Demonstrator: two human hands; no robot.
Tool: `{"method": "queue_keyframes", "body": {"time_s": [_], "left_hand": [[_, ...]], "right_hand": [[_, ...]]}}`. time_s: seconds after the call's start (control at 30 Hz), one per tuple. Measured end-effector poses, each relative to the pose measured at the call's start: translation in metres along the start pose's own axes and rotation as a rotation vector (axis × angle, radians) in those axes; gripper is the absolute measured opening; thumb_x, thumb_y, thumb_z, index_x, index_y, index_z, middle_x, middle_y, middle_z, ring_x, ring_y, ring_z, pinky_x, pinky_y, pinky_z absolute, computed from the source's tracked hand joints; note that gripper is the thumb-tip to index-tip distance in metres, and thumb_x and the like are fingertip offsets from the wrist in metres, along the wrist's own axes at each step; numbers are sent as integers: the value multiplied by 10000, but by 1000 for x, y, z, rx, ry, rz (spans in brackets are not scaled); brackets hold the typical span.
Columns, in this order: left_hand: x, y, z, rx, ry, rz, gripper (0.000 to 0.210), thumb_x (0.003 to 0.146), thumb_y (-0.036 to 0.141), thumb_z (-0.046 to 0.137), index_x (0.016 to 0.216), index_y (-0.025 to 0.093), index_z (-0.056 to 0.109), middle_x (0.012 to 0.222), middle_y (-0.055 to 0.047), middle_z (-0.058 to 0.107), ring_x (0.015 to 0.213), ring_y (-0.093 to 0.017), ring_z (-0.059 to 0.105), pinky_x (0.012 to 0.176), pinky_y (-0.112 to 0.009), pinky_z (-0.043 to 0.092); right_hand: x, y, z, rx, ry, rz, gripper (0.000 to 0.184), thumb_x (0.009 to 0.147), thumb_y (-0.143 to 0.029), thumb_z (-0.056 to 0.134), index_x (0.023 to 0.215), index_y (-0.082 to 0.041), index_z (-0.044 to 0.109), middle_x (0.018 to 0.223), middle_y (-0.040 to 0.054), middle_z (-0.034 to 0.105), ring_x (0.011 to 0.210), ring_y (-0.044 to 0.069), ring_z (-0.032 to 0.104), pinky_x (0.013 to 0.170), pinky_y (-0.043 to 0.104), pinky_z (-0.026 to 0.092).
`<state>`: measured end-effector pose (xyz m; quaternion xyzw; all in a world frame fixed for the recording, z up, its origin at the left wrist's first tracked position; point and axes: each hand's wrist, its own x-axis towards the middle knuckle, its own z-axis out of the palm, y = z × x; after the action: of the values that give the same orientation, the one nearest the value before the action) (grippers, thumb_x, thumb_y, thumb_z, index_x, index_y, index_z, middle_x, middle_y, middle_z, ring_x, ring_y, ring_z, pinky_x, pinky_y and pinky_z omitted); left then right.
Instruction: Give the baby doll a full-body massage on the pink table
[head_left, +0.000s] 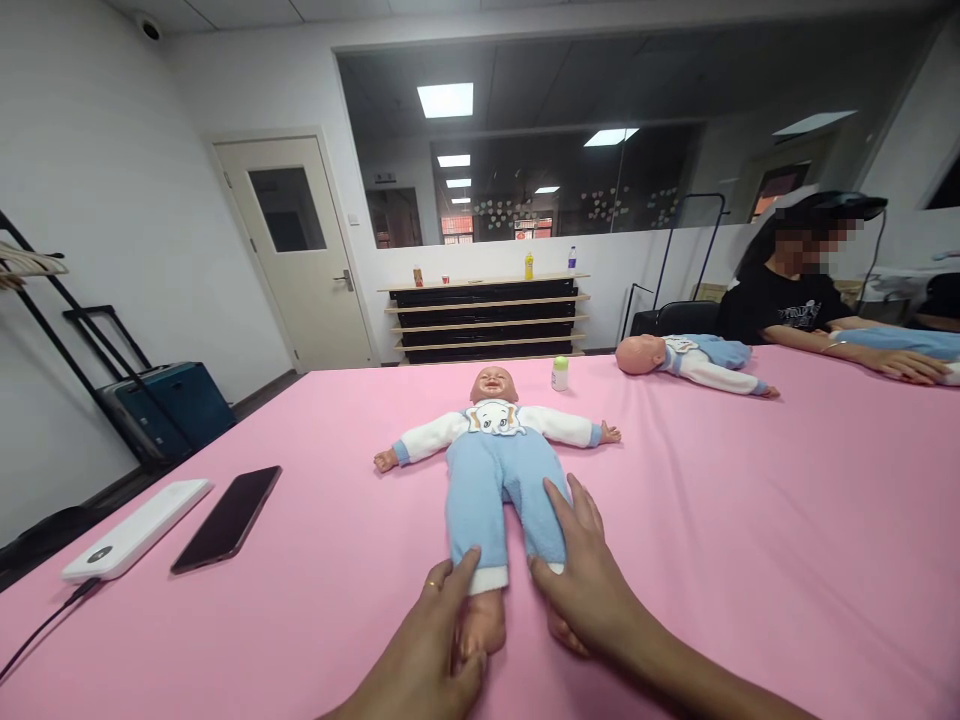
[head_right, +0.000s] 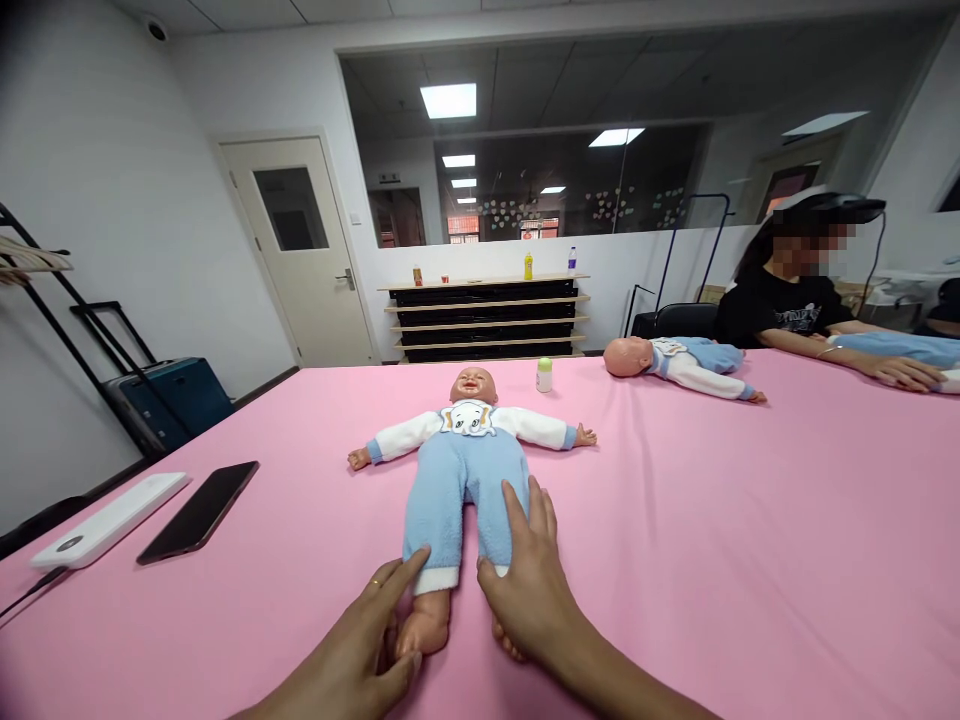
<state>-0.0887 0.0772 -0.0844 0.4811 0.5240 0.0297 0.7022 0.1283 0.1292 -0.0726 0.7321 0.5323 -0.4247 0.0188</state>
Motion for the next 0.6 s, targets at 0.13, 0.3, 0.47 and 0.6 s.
{"method": "queue_keyframes", "body": {"time_s": [0.13,0.3,0.47,0.6], "left_hand": [[-3,9,-9,167,2,33,697,862,317,445,1524,274,232,1231,-118,483,1032,-234,519,929,-337,387],[3,21,-27,193,61,139,559,884,497,469,1401,287,469,1028,-86,600,882,-217,550,793,-286,368],[57,23,-58,109,363,246,465,881,477,497,1258,219,583,1017,-69,609,885,-170,544,792,-259,392],[155,7,-79,39,642,355,361,873,372,502,1140,161,619,1083,-78,592,958,-159,538,876,-268,413]], "right_hand": [[5,11,4,228,-22,-79,700,691,-241,647,1373,-291,501,1579,-39,59,1476,235,-69,1217,446,-19],[12,15,0,444,-36,-13,635,633,-254,753,1251,-278,609,1530,15,265,1474,265,73,1221,460,-13],[34,3,-17,470,37,-40,565,630,-236,777,1179,-286,652,1406,23,463,1433,265,234,1232,444,38],[83,-6,-19,350,126,-117,483,722,-321,719,1197,-311,633,1359,3,510,1355,260,367,1210,452,158]]}}
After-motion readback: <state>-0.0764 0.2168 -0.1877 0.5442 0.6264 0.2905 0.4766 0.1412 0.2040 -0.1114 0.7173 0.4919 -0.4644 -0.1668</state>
